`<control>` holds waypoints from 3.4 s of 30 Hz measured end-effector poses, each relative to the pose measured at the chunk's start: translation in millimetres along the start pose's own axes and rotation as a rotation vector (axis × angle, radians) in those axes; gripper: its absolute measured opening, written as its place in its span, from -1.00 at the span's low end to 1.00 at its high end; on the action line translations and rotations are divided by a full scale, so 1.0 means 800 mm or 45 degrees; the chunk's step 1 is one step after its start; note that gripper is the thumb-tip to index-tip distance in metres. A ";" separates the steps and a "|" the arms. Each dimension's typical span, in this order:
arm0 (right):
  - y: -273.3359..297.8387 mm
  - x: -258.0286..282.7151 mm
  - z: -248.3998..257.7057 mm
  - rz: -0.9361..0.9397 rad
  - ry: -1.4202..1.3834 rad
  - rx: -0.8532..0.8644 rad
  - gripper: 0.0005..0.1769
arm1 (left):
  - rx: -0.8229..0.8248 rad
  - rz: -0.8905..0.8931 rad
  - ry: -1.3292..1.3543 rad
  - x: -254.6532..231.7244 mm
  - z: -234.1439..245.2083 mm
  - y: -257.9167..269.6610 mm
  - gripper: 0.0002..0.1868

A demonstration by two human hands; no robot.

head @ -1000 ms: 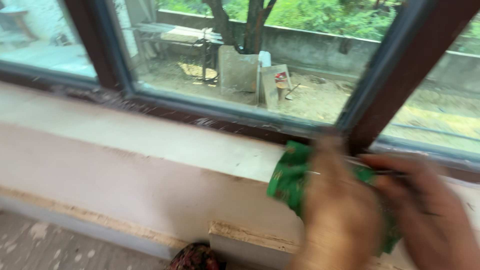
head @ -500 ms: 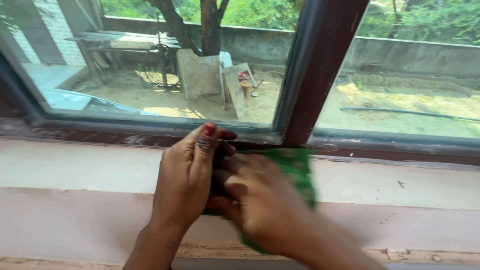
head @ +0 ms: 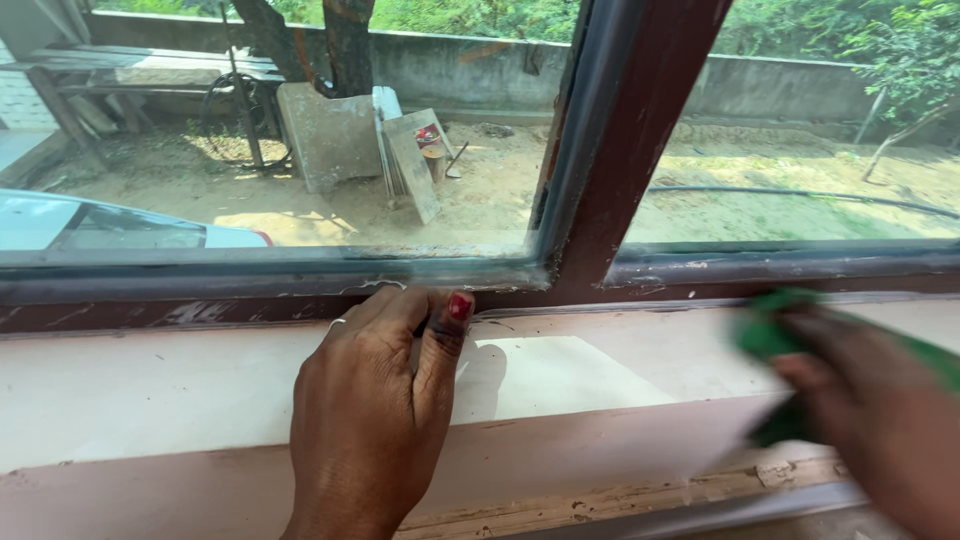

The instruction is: The person wipes the window sill with a green patterned cloth, moving back and forth along the length of the sill. They use their left hand to steady themselves against the window frame while scrubbing with their right hand.

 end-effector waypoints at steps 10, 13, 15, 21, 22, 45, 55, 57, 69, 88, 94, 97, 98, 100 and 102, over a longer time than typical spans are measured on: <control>0.088 0.399 -0.028 1.081 -0.439 -0.082 -0.29 | -0.055 -0.174 0.368 0.040 0.015 -0.004 -0.62; 0.084 0.377 -0.014 1.103 -0.410 -0.118 -0.36 | 0.087 -0.060 0.676 0.054 0.013 -0.003 -0.61; 0.074 0.328 -0.015 1.064 -0.308 -0.132 -0.42 | 0.048 -0.013 0.319 0.051 0.012 0.001 -0.62; 0.011 0.027 0.020 0.376 -0.189 -0.071 -0.52 | -0.012 -0.044 -0.072 0.021 0.024 0.003 -0.55; 0.003 -0.025 0.026 0.183 -0.147 -0.056 -0.61 | -0.010 -0.063 -0.091 0.019 0.023 0.001 -0.56; 0.089 0.285 -0.012 1.021 -0.249 -0.261 -0.51 | 0.092 0.002 0.049 0.017 0.006 -0.004 -0.60; 0.044 -0.008 0.022 0.449 -0.286 -0.413 -0.58 | 0.049 -0.153 -0.033 0.011 0.006 -0.002 -0.57; 0.049 0.002 0.022 0.485 -0.156 -0.459 -0.51 | 0.056 -0.163 -0.059 0.010 0.005 -0.003 -0.58; 0.127 0.359 -0.025 0.980 -0.431 -0.233 -0.54 | 0.003 -0.121 -0.018 0.025 0.006 -0.009 -0.60; 0.080 0.210 0.000 0.610 -0.444 -0.427 -0.78 | 0.076 -0.163 0.177 0.021 0.009 -0.001 -0.44; 0.111 0.365 -0.013 0.900 -0.632 -0.370 -0.75 | 0.073 -0.133 0.223 0.021 0.009 -0.002 -0.46; 0.110 0.368 -0.014 0.927 -0.675 -0.324 -0.77 | 0.049 -0.097 0.155 0.020 0.007 -0.001 -0.53; 0.107 0.353 -0.011 0.952 -0.664 -0.351 -0.75 | 0.024 -0.129 0.124 0.018 0.007 0.001 -0.56; 0.100 0.311 -0.008 0.912 -0.617 -0.359 -0.74 | 0.001 -0.172 0.065 0.013 0.007 0.003 -0.61; 0.090 0.252 0.000 0.753 -0.533 -0.354 -0.75 | 0.004 -0.201 0.017 0.008 0.007 0.005 -0.65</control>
Point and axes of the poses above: each hand's wrist, its own y-axis away from the middle knuckle, its own z-axis out of the back of the hand, x = y × z, the point moved 5 cm from there along -y, towards the middle knuckle, and after that the axes turned 9 degrees about x, right-handed, at the moved point
